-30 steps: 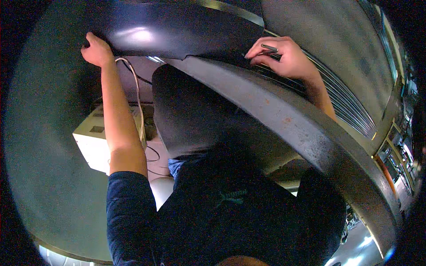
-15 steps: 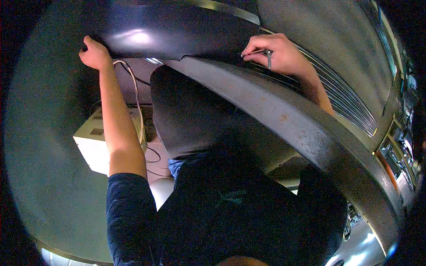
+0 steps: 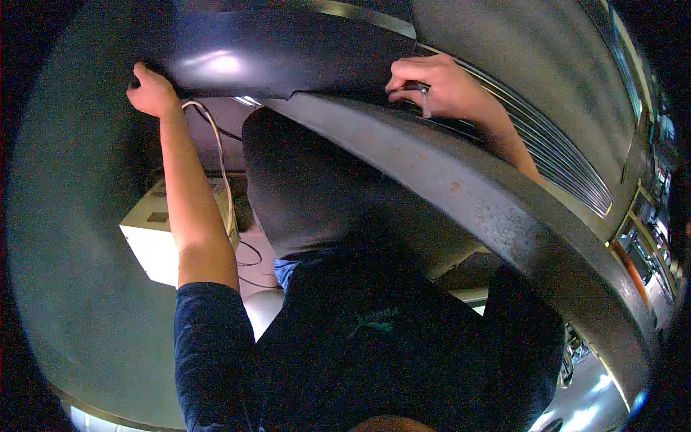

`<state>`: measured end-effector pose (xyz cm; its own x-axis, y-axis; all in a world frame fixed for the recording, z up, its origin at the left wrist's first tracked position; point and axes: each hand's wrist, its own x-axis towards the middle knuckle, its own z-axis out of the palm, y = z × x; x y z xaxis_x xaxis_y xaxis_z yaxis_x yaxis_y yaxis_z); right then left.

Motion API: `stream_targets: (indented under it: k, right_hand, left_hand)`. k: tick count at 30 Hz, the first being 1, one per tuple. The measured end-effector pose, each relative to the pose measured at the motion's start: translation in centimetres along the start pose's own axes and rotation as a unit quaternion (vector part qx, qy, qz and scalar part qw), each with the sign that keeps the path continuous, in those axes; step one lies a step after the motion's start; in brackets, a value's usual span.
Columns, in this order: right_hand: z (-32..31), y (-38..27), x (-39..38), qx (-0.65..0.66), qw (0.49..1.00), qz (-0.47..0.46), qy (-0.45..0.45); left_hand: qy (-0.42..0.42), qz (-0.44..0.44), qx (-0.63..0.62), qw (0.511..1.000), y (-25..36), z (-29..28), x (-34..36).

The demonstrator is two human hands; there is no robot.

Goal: The recorder uses tools and a cleaning solution to repair and clean a treadmill.

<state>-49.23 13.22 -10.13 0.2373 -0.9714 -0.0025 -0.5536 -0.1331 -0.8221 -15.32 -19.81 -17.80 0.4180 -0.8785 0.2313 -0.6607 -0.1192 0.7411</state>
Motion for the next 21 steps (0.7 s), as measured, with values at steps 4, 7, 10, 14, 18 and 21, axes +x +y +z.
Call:
stream_targets:
  k: [4, 7, 10, 14, 18, 21]
  right_hand:
    - [0.0, -0.1, -0.1, -0.031, 0.999, -0.034, -0.003]
    - [0.4, -0.2, 0.3, -0.081, 0.996, -0.041, 0.014]
    - [0.5, -0.3, 0.1, -0.055, 0.998, -0.011, 0.016]
    - [0.7, 0.8, 0.1, 0.032, 0.999, 0.016, -0.037]
    - [-0.1, 2.2, -0.5, 0.034, 0.997, -0.040, -0.063]
    - [0.0, 1.9, -0.6, 0.012, 0.999, -0.022, -0.044]
  left_hand:
    - [-0.007, -0.001, -0.005, 1.000, -0.1, 0.3, 0.1]
    - [-0.003, -0.001, 0.011, 1.000, -0.6, -0.2, 0.6]
    - [-0.013, -0.008, 0.007, 1.000, -0.4, 0.0, 0.3]
    - [-0.014, -0.021, 0.004, 1.000, -0.3, 0.1, 0.4]
    - [-0.008, -0.023, -0.009, 1.000, 0.0, 0.0, 0.1]
    - [-0.007, -0.014, -0.023, 1.000, 0.1, -0.1, 0.1]
